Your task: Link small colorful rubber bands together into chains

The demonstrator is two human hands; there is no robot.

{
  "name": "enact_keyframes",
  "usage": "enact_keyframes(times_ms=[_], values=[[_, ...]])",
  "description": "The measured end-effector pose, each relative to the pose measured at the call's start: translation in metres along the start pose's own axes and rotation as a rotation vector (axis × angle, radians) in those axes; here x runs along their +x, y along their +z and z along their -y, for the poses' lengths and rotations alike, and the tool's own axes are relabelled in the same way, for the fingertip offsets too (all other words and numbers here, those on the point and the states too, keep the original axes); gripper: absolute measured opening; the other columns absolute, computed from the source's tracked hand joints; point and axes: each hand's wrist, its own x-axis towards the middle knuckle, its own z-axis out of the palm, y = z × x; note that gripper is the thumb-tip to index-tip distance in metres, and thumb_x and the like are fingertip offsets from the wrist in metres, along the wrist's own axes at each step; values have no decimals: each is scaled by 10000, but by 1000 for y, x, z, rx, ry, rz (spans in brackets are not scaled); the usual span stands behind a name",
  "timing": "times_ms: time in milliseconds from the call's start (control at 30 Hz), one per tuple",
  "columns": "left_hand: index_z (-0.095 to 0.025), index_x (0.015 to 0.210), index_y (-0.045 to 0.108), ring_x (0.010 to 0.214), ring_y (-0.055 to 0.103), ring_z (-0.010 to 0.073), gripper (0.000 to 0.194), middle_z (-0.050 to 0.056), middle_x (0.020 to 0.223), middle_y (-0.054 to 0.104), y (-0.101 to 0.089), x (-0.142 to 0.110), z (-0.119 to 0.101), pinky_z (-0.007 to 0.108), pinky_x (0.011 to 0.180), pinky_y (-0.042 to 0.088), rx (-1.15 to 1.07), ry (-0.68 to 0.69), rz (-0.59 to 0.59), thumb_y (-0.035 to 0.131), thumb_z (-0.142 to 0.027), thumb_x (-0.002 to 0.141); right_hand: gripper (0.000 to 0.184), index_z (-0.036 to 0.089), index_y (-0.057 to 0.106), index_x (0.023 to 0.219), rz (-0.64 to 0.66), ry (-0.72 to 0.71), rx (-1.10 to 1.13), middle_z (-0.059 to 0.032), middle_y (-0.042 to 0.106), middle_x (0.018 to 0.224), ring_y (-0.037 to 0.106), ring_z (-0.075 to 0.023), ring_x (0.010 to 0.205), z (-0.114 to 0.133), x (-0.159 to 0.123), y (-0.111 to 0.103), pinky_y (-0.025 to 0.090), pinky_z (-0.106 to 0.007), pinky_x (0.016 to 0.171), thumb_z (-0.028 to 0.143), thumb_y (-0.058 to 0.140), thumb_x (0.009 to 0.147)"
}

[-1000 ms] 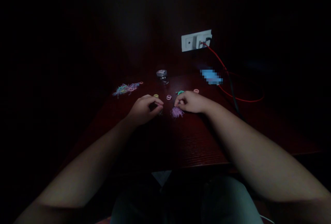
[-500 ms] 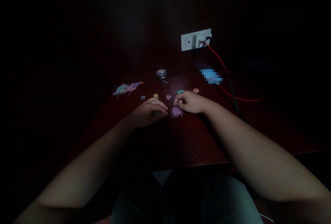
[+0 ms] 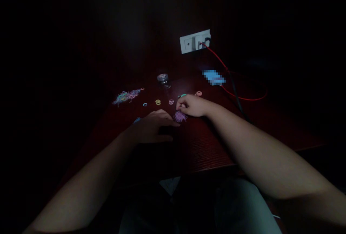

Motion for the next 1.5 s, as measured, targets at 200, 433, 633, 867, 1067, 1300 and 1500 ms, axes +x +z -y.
enact_keyframes(times_ms=[200,433,633,867,1067,1300,1500], values=[[-297,1220,606,1066,500,252,455,45,1128,622,1,3,-11,412,924,377,96,-12,27,627,-482,804,221,132,679,910,-28,-16,-37,11,554,625,443,-95,544,1,0,0,319,-227,540,210,534,764],[-252,1149,641,1045,534,225,368,32,1087,655,1,4,-9,390,929,407,88,14,-29,643,-399,812,270,135,695,925,-57,-4,-122,-14,598,691,473,-105,589,2,2,-1,345,-236,600,172,451,818],[-245,1044,675,940,588,182,251,19,1001,679,-2,2,-5,358,899,438,42,28,-163,641,-355,821,284,132,694,928,-71,13,-116,-7,584,657,460,-113,585,3,2,-2,351,-255,637,147,424,840],[-240,1003,681,908,610,173,185,35,960,686,-2,3,4,364,875,455,34,25,-311,582,-315,866,295,134,697,933,-92,3,-103,-44,654,818,530,-132,692,4,3,-1,386,-262,705,123,420,832],[-258,1081,658,943,602,183,239,32,1010,686,10,9,15,385,893,455,21,-2,-246,596,-294,854,287,136,702,924,-112,20,-97,-47,664,826,538,-140,692,2,4,0,389,-260,691,118,433,826],[-260,1082,642,965,587,183,251,21,1030,677,13,11,16,371,903,448,3,-11,-209,623,-268,831,293,139,703,931,-115,22,-124,-35,662,810,530,-129,673,3,5,0,383,-244,695,119,429,832],[-222,882,655,864,602,171,91,15,896,685,7,5,23,348,834,461,54,-88,-216,624,-281,821,275,145,699,916,-114,17,-145,-41,664,807,533,-130,670,2,4,0,384,-240,672,122,439,829]])
